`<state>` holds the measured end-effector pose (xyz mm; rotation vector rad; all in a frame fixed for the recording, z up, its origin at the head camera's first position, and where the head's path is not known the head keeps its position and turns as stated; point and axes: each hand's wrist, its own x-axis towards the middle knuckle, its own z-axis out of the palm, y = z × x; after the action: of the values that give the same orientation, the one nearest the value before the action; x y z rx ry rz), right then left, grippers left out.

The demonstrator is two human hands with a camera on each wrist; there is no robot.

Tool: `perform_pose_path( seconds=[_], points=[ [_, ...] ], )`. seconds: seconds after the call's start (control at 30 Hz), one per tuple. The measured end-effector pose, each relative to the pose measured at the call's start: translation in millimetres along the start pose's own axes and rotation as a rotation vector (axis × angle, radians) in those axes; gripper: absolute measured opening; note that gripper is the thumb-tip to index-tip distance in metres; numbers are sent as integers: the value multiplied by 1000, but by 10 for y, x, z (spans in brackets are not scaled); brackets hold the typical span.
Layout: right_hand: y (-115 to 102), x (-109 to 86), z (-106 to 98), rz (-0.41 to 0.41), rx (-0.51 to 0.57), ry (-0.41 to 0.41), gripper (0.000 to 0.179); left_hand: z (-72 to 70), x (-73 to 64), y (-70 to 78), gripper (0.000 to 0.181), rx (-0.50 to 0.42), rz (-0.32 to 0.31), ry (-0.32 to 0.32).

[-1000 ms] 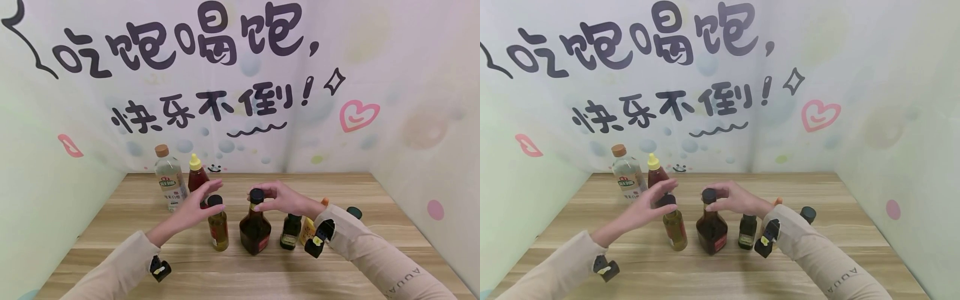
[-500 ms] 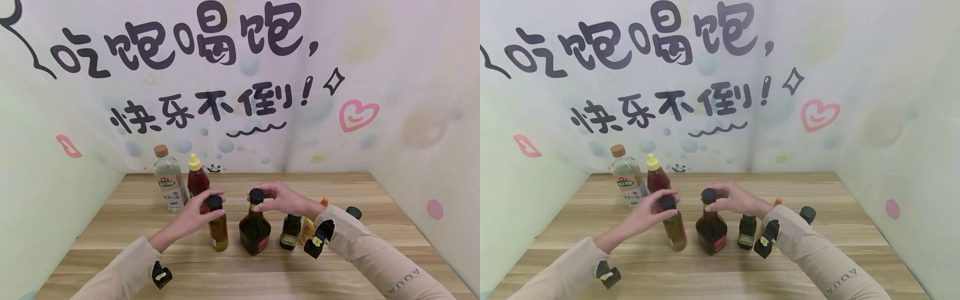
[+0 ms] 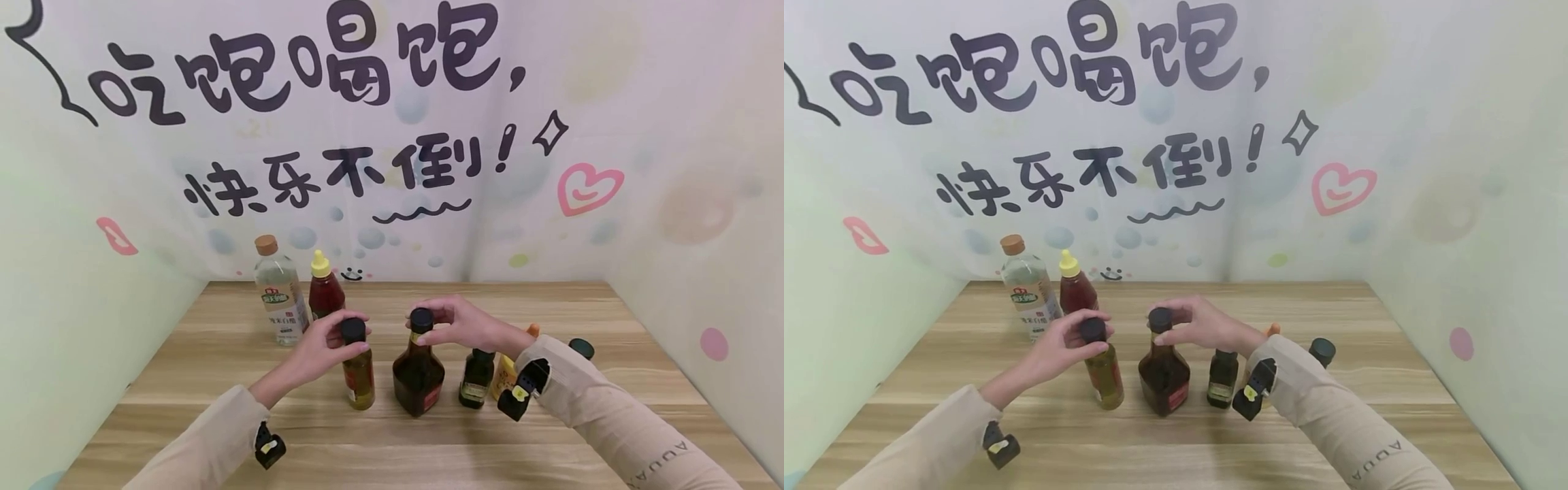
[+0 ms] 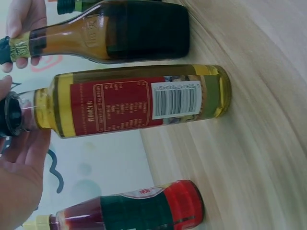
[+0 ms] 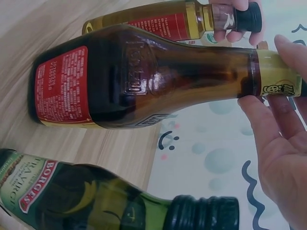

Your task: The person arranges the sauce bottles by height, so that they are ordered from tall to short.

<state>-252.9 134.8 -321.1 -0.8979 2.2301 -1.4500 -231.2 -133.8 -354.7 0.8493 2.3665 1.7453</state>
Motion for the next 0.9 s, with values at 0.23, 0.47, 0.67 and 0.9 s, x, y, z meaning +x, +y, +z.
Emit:
perform_pose_path(
  seconds=[0.23, 0.47, 0.67, 0.9],
  points=[
    [-18, -13, -7, 17, 8, 0, 46, 10, 37, -53, 33, -12, 24, 11],
    [-33, -11, 15, 50, 43, 10, 45, -17, 74, -75, 31, 2, 23, 14],
    [-62, 3, 42, 116, 66, 21, 45, -49, 84, -105, 31, 4, 19, 17],
    [-132, -20, 38, 163, 117, 28, 44, -37, 88, -112, 31, -7, 9, 5]
  ],
)
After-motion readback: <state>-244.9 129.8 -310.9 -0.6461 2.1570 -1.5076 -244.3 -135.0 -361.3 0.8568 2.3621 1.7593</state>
